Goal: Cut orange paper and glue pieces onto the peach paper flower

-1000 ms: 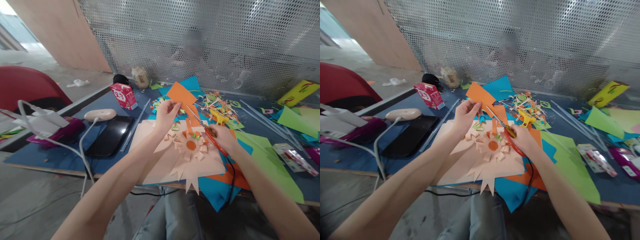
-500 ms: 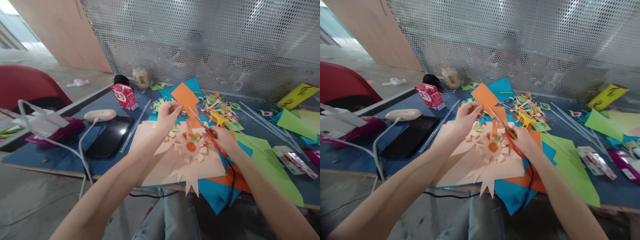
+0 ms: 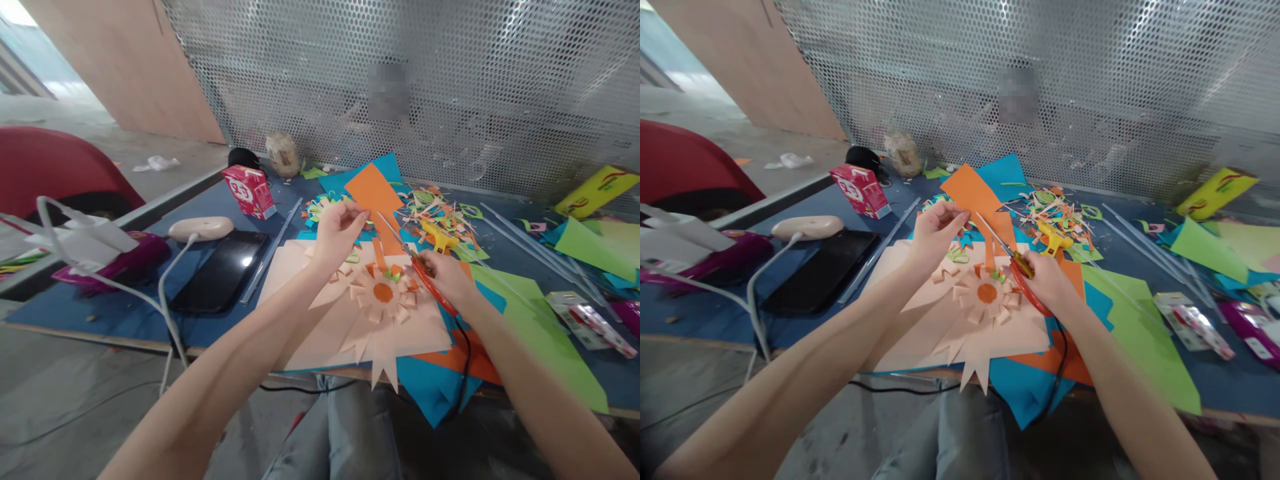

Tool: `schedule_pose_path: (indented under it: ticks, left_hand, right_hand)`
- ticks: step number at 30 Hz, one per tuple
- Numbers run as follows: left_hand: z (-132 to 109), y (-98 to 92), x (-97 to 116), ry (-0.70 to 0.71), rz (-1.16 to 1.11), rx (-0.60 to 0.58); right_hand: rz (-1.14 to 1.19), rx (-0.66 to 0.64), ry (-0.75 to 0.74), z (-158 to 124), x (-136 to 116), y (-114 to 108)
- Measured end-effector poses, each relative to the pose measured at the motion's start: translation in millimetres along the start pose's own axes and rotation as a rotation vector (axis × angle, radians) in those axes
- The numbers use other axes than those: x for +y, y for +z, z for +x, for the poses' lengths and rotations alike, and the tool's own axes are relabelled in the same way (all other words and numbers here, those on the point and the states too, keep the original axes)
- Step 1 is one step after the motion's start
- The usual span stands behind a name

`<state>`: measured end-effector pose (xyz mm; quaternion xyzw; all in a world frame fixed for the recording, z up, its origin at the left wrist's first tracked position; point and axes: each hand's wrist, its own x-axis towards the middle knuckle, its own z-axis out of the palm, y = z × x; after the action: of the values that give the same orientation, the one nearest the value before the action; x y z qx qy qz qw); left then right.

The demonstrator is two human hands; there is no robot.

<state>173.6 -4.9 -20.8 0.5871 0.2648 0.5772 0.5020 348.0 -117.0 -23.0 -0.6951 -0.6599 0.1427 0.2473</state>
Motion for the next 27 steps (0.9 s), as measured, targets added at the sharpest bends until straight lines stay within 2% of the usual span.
schedule_pose_path:
  ticks: [9,19,27]
  left_hand:
    - [0,1.4,5,-0.055,-0.01,0.013]
    - [0,-1.1,-3,-0.02,-0.003,-0.046]
    - [1,-0.6,-6,-0.016,-0.015,-0.034]
  right_hand:
    - [-0.017,0.017,-0.008,-1,-2,-1]
    - [0.031,-0.012,-0.013,-1,0,0]
    - [0.069,0.002,-0.004,0,0,1]
